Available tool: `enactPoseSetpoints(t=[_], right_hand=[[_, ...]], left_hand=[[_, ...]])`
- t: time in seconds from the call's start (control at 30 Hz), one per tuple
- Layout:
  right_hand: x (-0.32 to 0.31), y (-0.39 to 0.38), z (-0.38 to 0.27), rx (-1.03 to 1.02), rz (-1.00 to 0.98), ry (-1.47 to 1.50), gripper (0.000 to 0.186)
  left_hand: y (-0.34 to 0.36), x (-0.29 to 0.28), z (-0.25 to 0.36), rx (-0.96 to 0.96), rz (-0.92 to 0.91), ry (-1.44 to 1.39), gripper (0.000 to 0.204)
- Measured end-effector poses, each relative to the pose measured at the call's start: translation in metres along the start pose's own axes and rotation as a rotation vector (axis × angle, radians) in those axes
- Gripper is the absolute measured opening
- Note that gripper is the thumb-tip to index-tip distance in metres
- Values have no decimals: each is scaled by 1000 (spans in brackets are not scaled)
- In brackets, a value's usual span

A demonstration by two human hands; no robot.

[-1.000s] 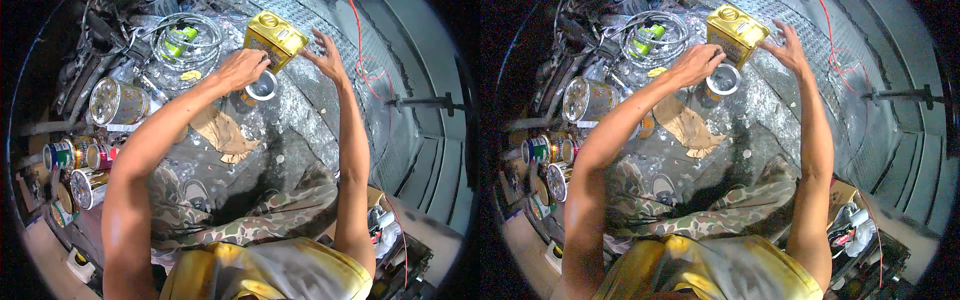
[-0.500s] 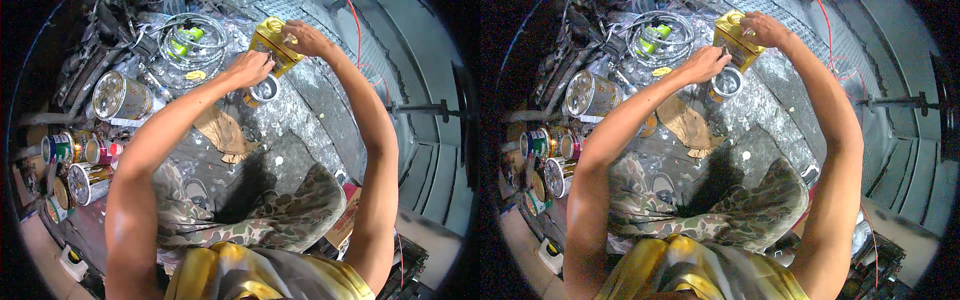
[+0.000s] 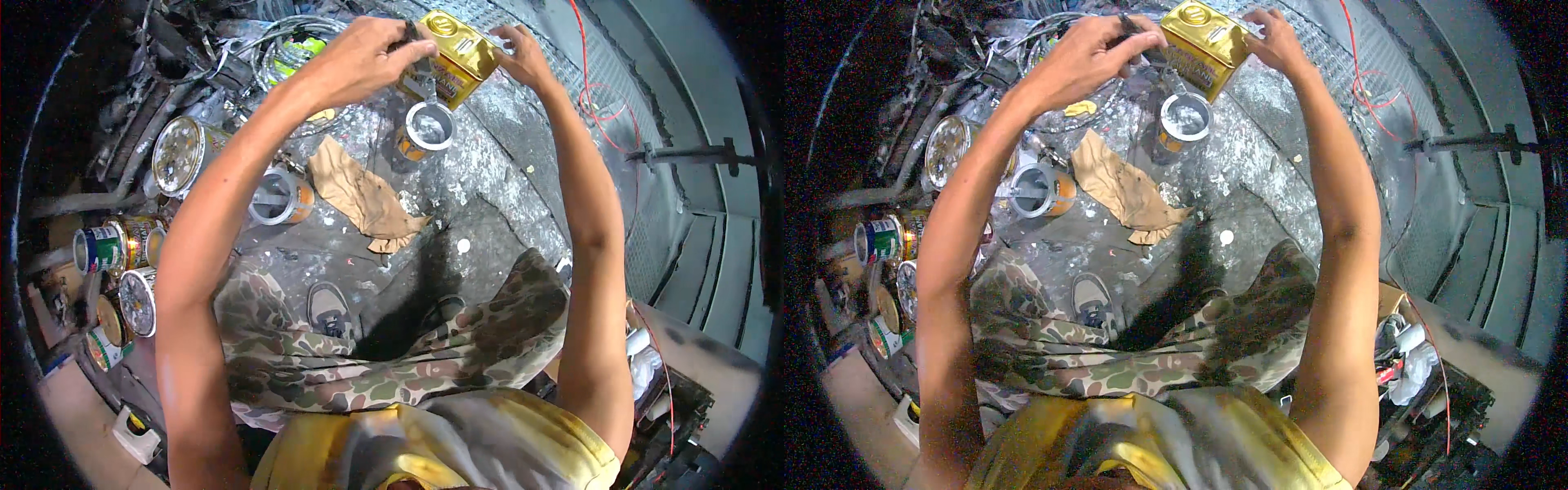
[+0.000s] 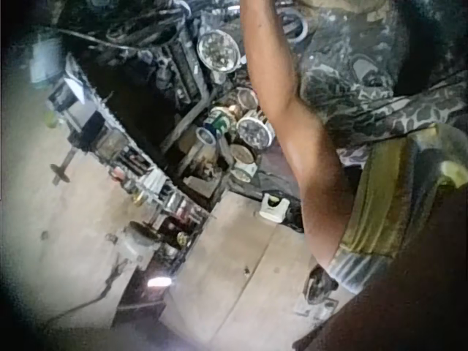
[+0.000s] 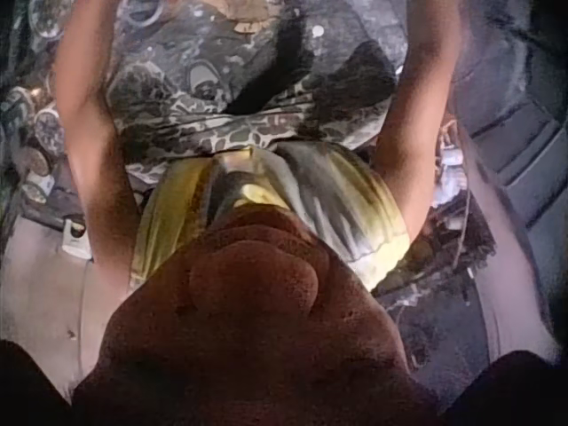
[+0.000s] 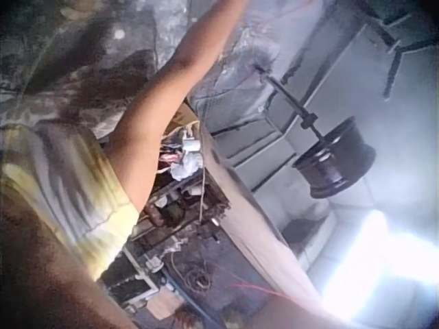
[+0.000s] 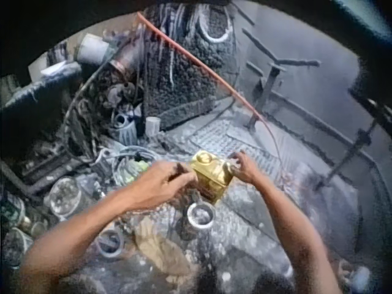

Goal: The person pries open the lid of a metal thinner can using a screwdriver, removes the lid of a smaller metal container, and pours the liquid into the container while sitting on the floor.

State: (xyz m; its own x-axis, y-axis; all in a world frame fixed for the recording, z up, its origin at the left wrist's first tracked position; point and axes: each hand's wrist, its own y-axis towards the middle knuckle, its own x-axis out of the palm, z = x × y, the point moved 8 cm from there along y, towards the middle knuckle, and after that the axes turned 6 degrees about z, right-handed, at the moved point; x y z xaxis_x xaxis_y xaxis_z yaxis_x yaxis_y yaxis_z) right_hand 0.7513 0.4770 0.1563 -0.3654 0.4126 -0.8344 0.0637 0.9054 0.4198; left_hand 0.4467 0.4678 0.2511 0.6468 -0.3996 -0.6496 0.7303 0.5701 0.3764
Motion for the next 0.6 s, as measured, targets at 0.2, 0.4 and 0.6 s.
enactPoseSetpoints(t=[0.2, 0.4, 0.6], right_hand=[[-6, -7, 3, 27, -7, 24, 41], [-11, 6, -29, -79, -100, 14, 61], [13, -6, -38, 59, -273, -288, 114]], left_hand=[[-1, -27, 26, -135, -45, -51, 34], [3, -33, 43, -107, -17, -86, 33], [4, -19, 23, -33, -28, -52, 36]])
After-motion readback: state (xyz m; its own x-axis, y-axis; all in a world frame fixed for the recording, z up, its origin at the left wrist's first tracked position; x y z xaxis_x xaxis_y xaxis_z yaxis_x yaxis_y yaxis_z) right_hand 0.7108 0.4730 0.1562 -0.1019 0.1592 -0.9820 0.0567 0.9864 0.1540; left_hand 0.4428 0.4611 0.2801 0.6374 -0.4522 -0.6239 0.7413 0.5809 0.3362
